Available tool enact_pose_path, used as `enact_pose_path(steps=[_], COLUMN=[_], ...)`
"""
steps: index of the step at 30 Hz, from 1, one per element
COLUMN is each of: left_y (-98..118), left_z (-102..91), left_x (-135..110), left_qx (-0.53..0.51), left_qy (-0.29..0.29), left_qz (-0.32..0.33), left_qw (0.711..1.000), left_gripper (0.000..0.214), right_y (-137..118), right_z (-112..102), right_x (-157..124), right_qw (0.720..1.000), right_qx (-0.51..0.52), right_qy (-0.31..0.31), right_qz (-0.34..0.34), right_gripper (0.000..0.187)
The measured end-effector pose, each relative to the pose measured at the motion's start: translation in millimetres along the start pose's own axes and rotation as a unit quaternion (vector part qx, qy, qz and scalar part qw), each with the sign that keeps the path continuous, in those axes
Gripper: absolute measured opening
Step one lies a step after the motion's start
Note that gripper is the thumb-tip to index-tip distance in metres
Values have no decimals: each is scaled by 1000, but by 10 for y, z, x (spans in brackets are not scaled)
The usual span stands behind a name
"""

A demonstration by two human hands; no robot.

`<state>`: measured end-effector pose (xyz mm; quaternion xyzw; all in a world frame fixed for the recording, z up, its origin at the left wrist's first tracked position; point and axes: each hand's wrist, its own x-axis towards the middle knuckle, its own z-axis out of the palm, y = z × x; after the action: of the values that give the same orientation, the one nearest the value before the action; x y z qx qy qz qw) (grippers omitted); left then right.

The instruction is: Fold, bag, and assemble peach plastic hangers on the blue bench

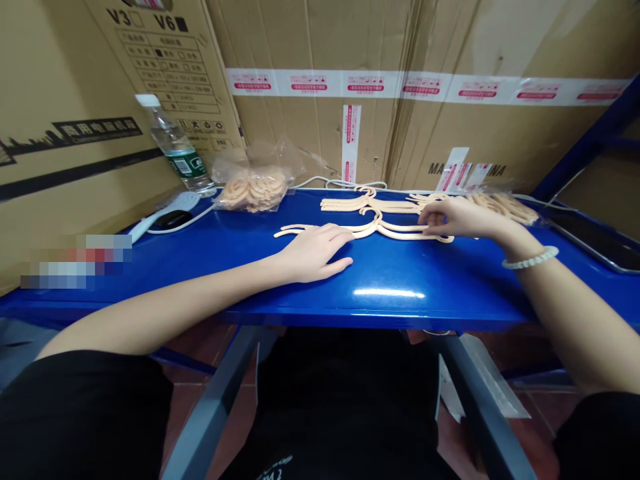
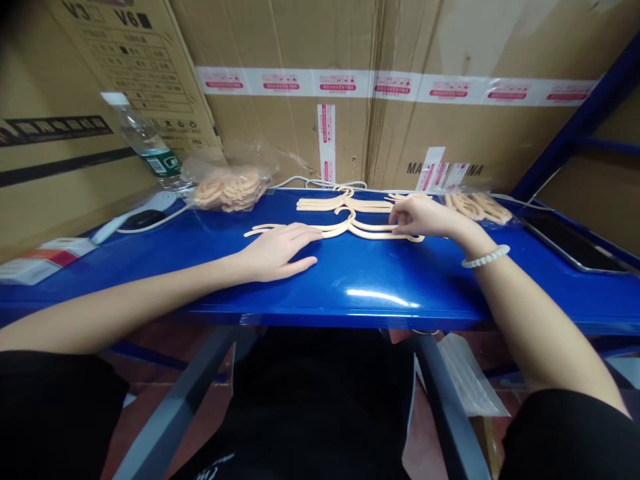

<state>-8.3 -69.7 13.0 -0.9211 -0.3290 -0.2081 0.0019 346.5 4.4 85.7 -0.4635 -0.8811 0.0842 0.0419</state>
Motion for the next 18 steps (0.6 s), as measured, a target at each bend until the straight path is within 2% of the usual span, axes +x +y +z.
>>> enact_pose_path(steps=[4, 9, 14, 18], left_y=[-139, -497, -802, -885], left_z=[23, 56, 54, 49], left_x=[24, 55, 78, 98], left_qx=[5, 6, -34, -68], left_qy=[8, 21, 13, 21], left_qz=[-17, -53, -55, -53], left_qw=[1000, 998, 998, 996], left_gripper=[49, 44, 35, 32], right_y=[184, 270, 213, 189], right_z=[-73, -72, -20, -24], right_x=[-46, -49, -9, -11], right_qw=[999, 999, 998, 996], right_qx=[-32, -49, -17, 10], right_qy=[-16, -16, -53, -80], right_qz=[4, 13, 24, 31], right_gripper=[44, 54, 48, 46])
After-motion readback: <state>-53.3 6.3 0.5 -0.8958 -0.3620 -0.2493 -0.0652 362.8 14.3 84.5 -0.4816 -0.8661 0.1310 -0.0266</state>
